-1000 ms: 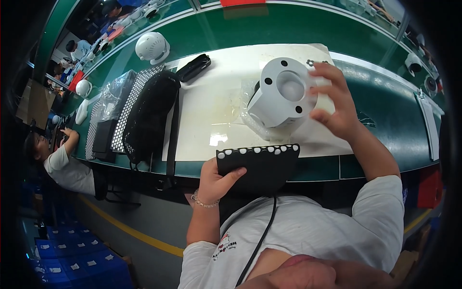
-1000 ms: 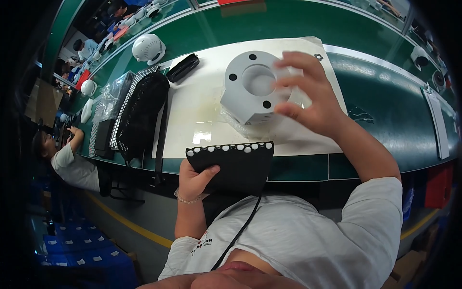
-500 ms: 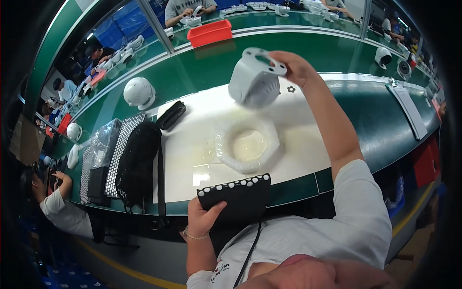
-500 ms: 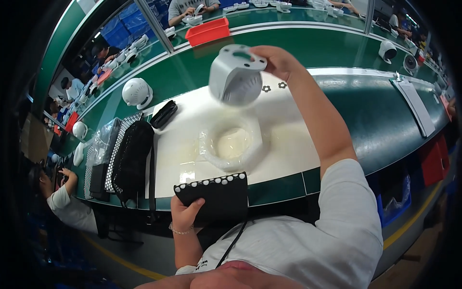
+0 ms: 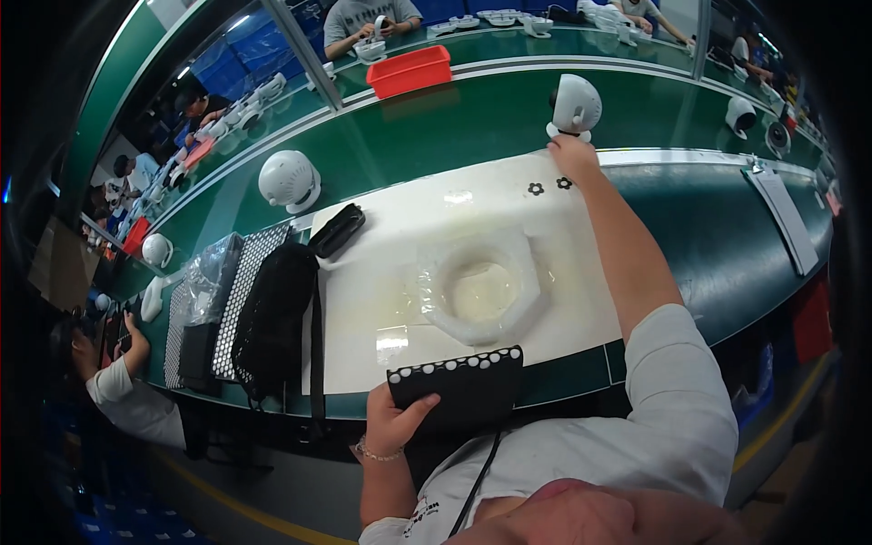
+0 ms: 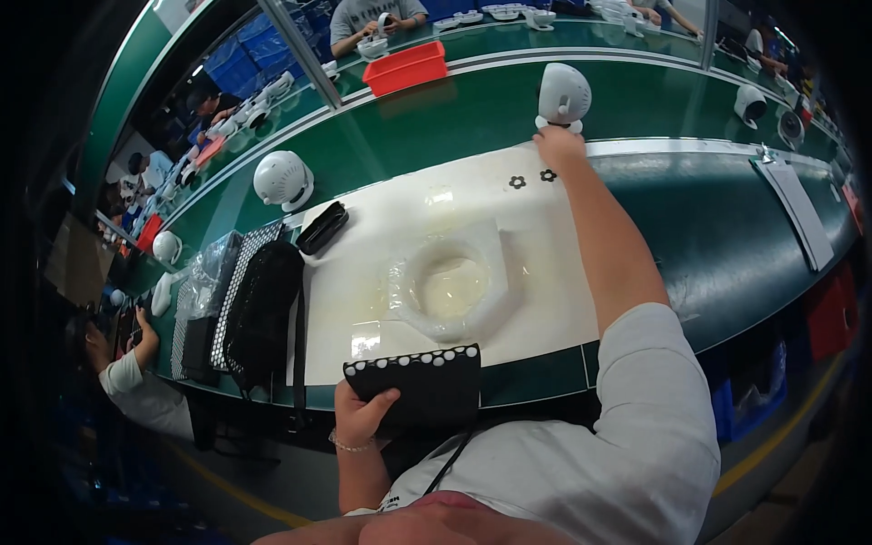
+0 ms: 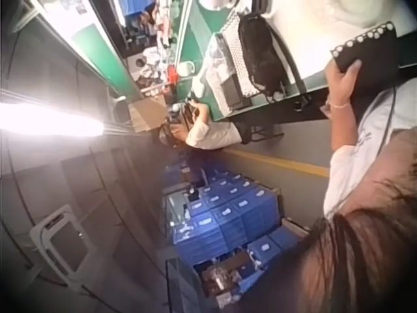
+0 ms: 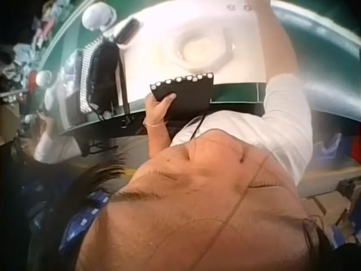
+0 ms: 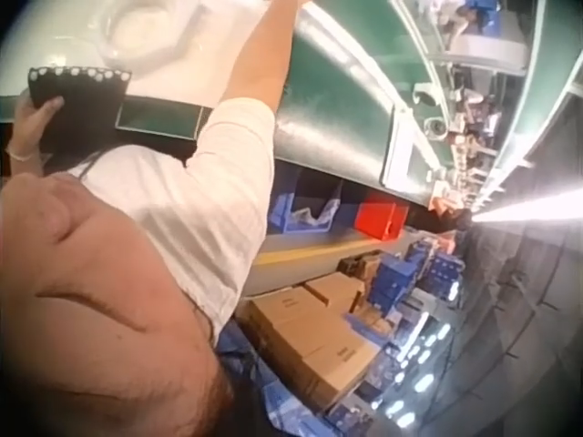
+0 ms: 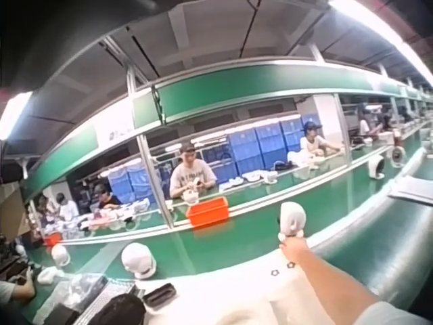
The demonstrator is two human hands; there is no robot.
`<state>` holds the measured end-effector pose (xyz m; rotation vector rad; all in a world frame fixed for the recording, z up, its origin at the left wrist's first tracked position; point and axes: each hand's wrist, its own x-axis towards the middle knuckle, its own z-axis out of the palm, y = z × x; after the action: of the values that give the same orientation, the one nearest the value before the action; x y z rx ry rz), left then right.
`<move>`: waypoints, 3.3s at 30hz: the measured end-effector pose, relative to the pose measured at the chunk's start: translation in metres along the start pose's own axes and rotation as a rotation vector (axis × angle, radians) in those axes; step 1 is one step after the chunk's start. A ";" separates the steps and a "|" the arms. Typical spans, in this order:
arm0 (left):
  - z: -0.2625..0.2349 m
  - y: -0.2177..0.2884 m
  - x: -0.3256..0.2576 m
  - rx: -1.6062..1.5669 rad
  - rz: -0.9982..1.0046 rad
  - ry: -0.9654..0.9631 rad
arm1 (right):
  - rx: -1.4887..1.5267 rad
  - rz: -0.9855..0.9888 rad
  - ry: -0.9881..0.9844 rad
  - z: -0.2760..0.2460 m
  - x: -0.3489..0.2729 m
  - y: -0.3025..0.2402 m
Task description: Assembling components of security camera housings on a production line.
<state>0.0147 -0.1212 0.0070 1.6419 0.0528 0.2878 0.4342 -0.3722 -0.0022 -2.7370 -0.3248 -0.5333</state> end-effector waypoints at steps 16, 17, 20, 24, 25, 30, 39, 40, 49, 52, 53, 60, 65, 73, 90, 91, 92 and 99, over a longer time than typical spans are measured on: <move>0.001 0.015 -0.005 0.016 -0.076 -0.127 | 1.721 -1.588 -0.132 -0.213 -0.182 -0.165; 0.002 0.028 -0.003 0.129 -0.129 -0.133 | 1.721 -1.580 -0.137 -0.213 -0.185 -0.164; 0.005 0.021 -0.005 0.095 -0.079 -0.083 | 1.724 -1.565 -0.153 -0.213 -0.183 -0.158; 0.007 0.008 -0.002 0.152 -0.033 -0.039 | 1.726 -1.553 -0.174 -0.214 -0.183 -0.146; 0.007 0.007 -0.002 0.166 -0.009 -0.013 | 1.734 -1.557 -0.184 -0.213 -0.181 -0.147; 0.005 0.005 -0.005 0.174 0.041 0.026 | 1.752 -1.558 -0.208 -0.213 -0.179 -0.154; 0.002 0.004 -0.009 0.000 -0.092 -0.036 | 1.771 -1.576 -0.259 -0.215 -0.173 -0.145; 0.002 0.003 -0.009 -0.008 -0.104 -0.046 | 1.772 -1.577 -0.265 -0.215 -0.174 -0.145; 0.010 0.012 -0.004 0.084 -0.054 0.048 | 1.783 -1.599 -0.324 -0.213 -0.166 -0.141; 0.014 0.014 -0.003 0.096 -0.046 0.072 | 1.783 -1.602 -0.344 -0.211 -0.166 -0.144; 0.015 0.015 -0.004 0.107 -0.036 0.090 | 1.784 -1.604 -0.350 -0.211 -0.165 -0.145; 0.002 -0.002 -0.009 0.044 0.001 0.020 | 1.786 -1.618 -0.398 -0.212 -0.166 -0.145; -0.001 -0.011 -0.008 0.037 0.067 -0.004 | 1.792 -1.627 -0.441 -0.207 -0.162 -0.160; 0.004 0.002 -0.006 0.027 0.006 0.073 | 0.509 -1.231 -0.163 -0.129 -0.113 -0.165; -0.002 0.010 0.007 0.248 0.127 -0.127 | 0.042 -0.543 -0.732 0.066 0.023 -0.289; -0.003 0.009 0.007 0.230 0.132 -0.130 | 0.129 -0.410 -0.670 0.079 0.018 -0.289; -0.005 0.003 0.007 0.243 0.104 -0.147 | 0.076 -0.391 -0.598 0.081 0.010 -0.290; -0.005 0.003 0.006 0.228 0.117 -0.139 | -0.280 -0.515 -0.103 0.021 0.007 -0.276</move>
<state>0.0188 -0.1153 0.0109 1.8913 -0.1195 0.2634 0.3698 -0.1094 0.0584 -2.9487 -1.0736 -0.6011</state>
